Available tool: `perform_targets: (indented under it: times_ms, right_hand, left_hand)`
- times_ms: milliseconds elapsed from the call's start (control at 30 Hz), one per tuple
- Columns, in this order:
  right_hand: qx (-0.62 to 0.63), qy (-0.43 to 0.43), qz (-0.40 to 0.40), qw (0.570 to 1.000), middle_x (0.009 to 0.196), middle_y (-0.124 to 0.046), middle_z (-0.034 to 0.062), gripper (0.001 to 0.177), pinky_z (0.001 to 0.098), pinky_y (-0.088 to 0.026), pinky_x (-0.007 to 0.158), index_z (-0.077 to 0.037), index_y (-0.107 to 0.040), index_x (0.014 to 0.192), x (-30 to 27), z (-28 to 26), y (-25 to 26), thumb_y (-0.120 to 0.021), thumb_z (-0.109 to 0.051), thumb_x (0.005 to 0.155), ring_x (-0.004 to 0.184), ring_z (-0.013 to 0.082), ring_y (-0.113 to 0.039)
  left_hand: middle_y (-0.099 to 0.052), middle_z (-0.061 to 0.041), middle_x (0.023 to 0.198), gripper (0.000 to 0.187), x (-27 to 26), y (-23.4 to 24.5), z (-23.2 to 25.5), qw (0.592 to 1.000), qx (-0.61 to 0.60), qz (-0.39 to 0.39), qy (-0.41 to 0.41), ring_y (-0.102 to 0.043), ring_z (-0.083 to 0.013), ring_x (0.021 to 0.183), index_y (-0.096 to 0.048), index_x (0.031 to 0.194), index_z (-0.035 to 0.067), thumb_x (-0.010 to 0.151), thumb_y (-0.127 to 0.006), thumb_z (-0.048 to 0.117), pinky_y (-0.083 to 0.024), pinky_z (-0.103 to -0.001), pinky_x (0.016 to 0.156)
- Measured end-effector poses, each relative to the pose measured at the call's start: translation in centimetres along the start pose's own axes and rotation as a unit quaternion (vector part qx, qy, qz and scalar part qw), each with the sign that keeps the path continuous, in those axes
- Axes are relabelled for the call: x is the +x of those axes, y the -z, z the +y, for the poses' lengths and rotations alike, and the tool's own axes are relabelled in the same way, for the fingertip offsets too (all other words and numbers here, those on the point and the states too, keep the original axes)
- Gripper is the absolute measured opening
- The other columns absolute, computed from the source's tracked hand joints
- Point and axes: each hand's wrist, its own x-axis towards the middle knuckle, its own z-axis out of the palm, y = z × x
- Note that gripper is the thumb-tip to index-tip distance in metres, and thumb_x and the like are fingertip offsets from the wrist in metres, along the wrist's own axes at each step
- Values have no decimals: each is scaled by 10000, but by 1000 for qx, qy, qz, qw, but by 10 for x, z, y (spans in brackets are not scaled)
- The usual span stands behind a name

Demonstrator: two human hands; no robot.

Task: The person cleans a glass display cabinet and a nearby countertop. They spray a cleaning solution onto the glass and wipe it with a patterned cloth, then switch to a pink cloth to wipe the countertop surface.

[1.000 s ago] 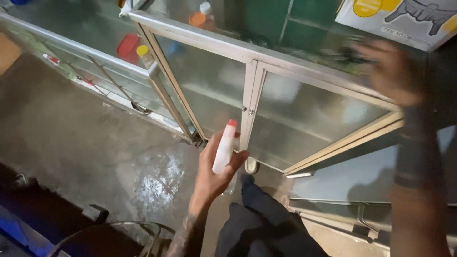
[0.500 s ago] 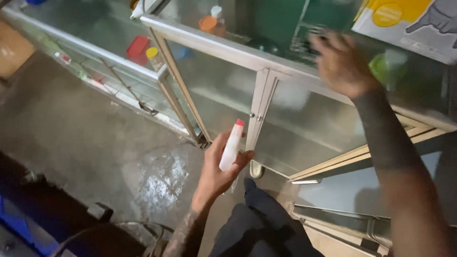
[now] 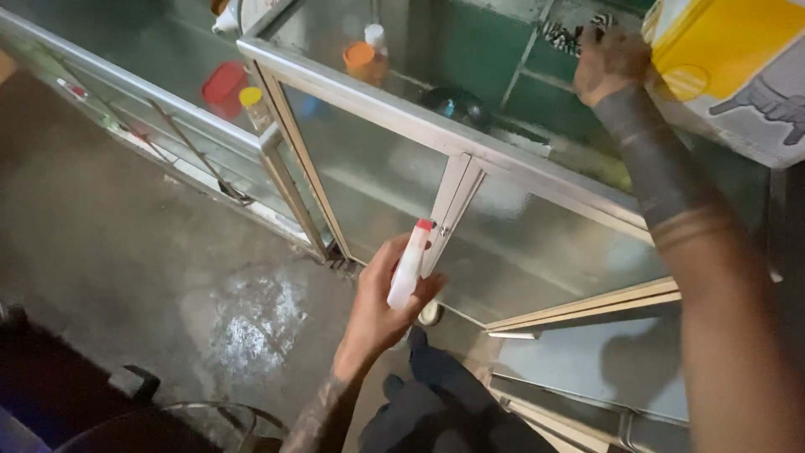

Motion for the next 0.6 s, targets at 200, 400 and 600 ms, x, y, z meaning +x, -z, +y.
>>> perform_targets:
  times_ms: [200, 400, 600]
  right_hand:
    - [-6, -52, -30, 998, 1190, -709, 241, 443, 465, -626, 605, -72, -657, 1354, -5, 0, 25, -616, -357, 1018, 1005, 439, -684]
    - [-233, -41, -86, 968, 1012, -829, 166, 272, 388, -605, 781, -76, -829, 1057, 58, -7, 15, -864, -7, 797, 899, 303, -770]
    - [-16, -246, -50, 968, 894, -827, 167, 632, 625, -547, 540, -122, -870, 906, 146, -15, -53, -436, -553, 1061, 772, 373, -768]
  left_hand:
    - [-657, -34, 1003, 461, 14, -2, 8, 999, -20, -23, -9, -582, -171, 825, -639, 1262, 126, 876, -699, 370, -430, -320, 702]
    - [-655, -24, 1027, 410, 11, 18, 6, 999, -30, 17, -26, -594, -150, 842, -643, 1234, 127, 889, -684, 343, -435, -295, 724]
    - [-784, -48, 870, 439, 11, 45, 3, 992, -48, 88, 73, -795, -153, 794, -637, 1225, 120, 858, -753, 332, -611, -322, 700]
